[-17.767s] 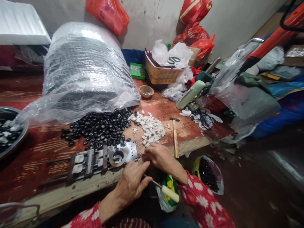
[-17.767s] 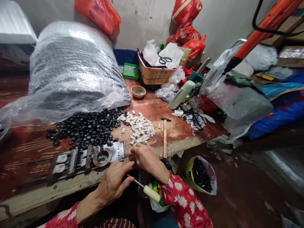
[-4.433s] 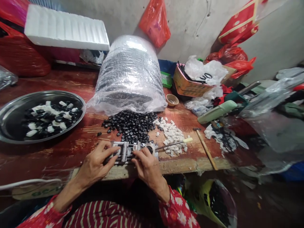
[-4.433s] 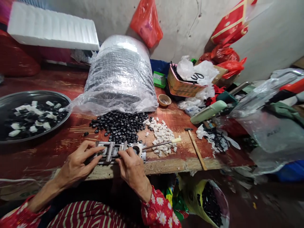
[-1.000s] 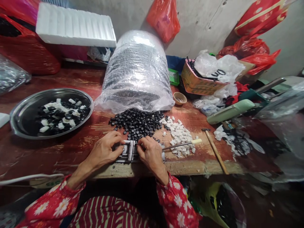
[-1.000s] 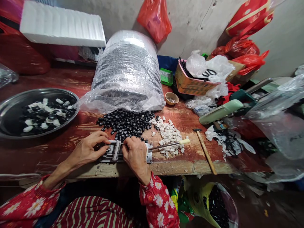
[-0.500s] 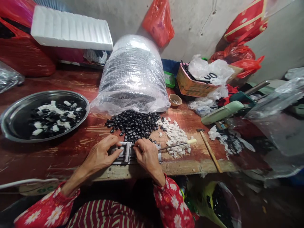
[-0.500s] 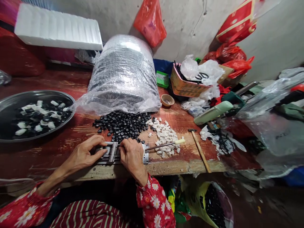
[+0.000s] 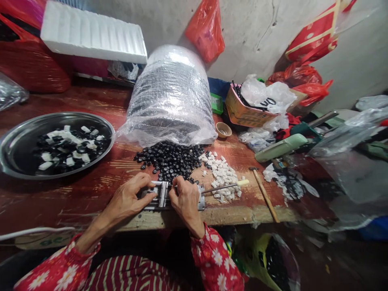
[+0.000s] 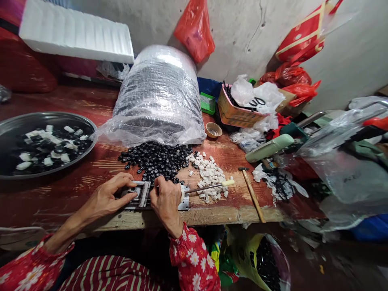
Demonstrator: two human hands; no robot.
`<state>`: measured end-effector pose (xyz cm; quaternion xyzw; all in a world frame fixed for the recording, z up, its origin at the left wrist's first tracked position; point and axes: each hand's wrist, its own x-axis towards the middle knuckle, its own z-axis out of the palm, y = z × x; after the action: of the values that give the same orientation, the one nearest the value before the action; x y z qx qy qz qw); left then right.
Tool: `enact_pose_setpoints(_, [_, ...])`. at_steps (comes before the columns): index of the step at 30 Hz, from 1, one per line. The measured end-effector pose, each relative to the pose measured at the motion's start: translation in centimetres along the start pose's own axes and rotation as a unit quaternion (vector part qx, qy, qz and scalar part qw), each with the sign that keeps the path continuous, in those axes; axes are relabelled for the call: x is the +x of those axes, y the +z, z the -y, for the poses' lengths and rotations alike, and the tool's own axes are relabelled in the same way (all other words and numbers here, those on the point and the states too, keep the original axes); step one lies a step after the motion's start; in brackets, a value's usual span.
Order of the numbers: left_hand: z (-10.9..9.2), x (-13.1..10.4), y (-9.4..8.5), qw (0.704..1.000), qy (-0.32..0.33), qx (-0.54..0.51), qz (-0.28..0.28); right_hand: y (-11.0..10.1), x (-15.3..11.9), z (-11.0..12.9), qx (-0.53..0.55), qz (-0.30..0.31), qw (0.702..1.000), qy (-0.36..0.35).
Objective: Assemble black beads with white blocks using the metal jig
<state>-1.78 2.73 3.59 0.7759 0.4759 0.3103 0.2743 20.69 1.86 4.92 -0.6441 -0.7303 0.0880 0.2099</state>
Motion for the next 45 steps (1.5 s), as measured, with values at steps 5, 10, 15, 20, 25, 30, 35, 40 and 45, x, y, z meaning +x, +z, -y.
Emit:
enact_pose_setpoints(5, [0.0,-0.1,0.0,1.0,-0.01,-0.002,0.003,0.0,0.2,0.2,-0.013,0.019,1.0,0.02])
enact_pose_setpoints(10, [0.5,-0.2,0.4,1.0,0.0,-0.003,-0.004,-0.9,0.3,-0.1,0.035,0.048,0.998,0.018])
enact_pose_setpoints(15, [0.9,-0.3,0.7,1.0,0.005,-0.012,-0.015,-1.6,0.5,-0.6,0.065,0.056,0.996,0.002])
enact_pose_setpoints(20, [0.7,-0.3,0.6,1.0,0.004,-0.019,-0.01,-2.4,0.7,-1.8,0.189,0.076,0.978,-0.032])
enact_pose_setpoints(25, [0.6,-0.2,0.6,1.0,0.005,-0.02,-0.023,-3.5,0.6,-3.3,0.268,-0.017,0.961,-0.06])
enact_pose_setpoints(30, [0.7,-0.4,0.7,0.999,0.009,-0.021,-0.022,-3.2,0.3,-3.5,0.156,0.045,0.973,-0.167])
enact_pose_setpoints(35, [1.1,-0.7,0.9,0.999,0.013,-0.02,-0.03,-2.4,0.1,-2.8,0.018,0.044,0.983,-0.177])
enact_pose_setpoints(40, [2.0,-0.7,1.3,0.999,0.022,-0.016,-0.032,-2.9,0.4,-4.6,0.173,0.047,0.97,-0.163])
enact_pose_setpoints(45, [2.1,-0.8,1.6,0.998,0.026,-0.02,-0.046,-4.7,2.5,-9.0,0.093,-0.039,0.995,-0.018])
